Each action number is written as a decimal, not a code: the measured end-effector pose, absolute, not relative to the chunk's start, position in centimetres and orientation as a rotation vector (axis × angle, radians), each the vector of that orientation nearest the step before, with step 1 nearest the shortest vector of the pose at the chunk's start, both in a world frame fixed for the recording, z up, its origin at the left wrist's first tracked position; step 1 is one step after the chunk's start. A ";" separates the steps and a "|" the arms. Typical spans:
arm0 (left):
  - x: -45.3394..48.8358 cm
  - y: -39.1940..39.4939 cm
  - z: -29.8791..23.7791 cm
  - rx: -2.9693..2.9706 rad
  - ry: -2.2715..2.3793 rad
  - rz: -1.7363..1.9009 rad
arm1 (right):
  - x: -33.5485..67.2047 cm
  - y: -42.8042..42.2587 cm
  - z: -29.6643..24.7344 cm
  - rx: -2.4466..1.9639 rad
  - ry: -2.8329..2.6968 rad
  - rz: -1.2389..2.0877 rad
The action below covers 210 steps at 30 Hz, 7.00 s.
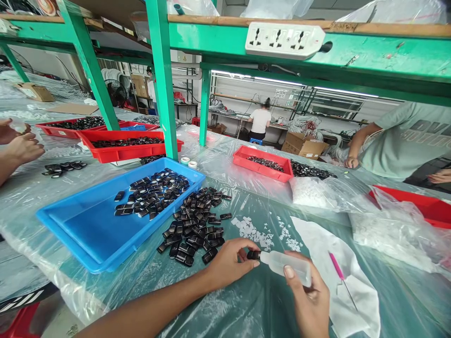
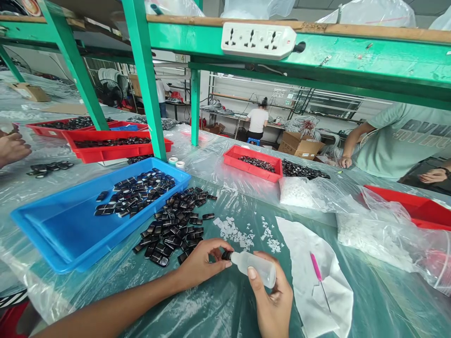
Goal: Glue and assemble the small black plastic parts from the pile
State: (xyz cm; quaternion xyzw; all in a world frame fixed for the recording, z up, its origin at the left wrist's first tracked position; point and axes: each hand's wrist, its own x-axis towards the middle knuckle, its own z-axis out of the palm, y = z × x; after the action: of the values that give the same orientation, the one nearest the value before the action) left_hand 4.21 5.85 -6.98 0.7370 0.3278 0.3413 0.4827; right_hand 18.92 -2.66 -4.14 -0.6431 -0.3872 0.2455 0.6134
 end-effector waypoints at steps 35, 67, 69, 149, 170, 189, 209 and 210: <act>4.2 5.7 -7.0 1.760 0.801 0.831 | 19.1 -2.6 -4.9 -1.429 -0.876 0.521; 4.3 5.6 -6.7 1.824 0.831 0.844 | 18.9 -2.8 -4.7 -1.414 -0.894 0.527; 4.3 5.6 -6.6 1.841 0.847 0.840 | 18.9 -2.8 -4.7 -1.421 -0.894 0.521; 4.3 5.2 -5.7 1.904 0.812 0.728 | 27.7 -0.4 -5.7 -1.648 -1.374 0.811; 4.4 4.8 -5.9 1.858 0.705 0.677 | 36.0 -0.2 -6.3 -2.586 -0.902 0.044; 4.3 4.8 -6.0 1.898 0.617 0.693 | 22.0 -3.1 -4.7 -1.030 -1.339 0.470; 4.3 4.9 -5.5 1.876 0.592 0.794 | 21.8 -3.7 -5.8 -0.931 -1.695 0.151; 4.3 4.8 -5.5 1.868 0.596 0.808 | 21.8 -3.8 -5.6 -0.907 -1.729 0.109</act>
State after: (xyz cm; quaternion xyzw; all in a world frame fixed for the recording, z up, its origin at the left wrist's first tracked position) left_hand 4.27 4.83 -5.48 0.7685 0.2452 0.3323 0.4886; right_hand 21.79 -3.76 -5.59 -0.3845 -0.7332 0.0461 0.5590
